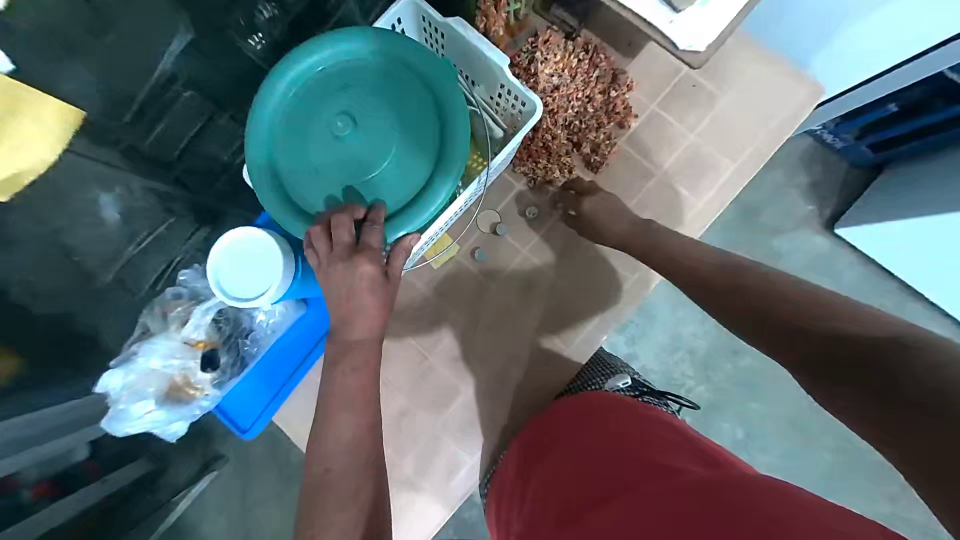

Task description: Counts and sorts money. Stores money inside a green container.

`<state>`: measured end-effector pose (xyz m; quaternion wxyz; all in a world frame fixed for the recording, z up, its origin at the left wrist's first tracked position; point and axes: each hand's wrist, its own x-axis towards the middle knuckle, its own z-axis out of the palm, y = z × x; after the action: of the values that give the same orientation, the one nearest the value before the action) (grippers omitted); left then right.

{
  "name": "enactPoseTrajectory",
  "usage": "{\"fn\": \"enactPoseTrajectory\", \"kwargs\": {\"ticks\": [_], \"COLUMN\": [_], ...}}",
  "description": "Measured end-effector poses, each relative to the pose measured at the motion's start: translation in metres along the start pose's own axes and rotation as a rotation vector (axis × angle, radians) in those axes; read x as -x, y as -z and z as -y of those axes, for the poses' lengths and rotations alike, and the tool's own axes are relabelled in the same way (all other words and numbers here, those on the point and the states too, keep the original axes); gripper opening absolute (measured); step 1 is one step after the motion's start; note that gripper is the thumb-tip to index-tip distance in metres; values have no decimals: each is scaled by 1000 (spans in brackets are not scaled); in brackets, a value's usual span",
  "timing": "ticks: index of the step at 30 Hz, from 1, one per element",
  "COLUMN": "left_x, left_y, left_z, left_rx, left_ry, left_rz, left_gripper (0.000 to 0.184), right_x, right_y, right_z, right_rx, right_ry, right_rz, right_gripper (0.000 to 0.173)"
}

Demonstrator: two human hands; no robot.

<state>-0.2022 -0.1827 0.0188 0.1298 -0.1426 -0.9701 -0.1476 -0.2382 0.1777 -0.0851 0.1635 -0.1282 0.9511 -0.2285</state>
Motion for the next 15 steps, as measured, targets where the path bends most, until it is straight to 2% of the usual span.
{"fn": "enactPoseTrajectory", "kwargs": {"ticks": [2,5,8,11,15], "left_x": [16,58,110,154,183], "left_y": [6,11,5,-6,-23], "left_z": [-9,-23,-30,-37,-54], "left_rx": [60,218,328,401,523], "left_ry": [22,87,188,314,441], "left_rz": [-25,-63,-81,-94,-47], "left_gripper": [50,44,41,39,33], "right_x": [-7,-13,-14,-8,18], "right_y": [-13,-21,-21,-21,-37], "right_z": [6,8,9,9,27], "right_rx": [94,185,189,167,168], "right_ry": [-38,-47,-48,-35,64], "right_rz": [73,117,124,126,178], "right_gripper": [45,50,38,37,26]}}
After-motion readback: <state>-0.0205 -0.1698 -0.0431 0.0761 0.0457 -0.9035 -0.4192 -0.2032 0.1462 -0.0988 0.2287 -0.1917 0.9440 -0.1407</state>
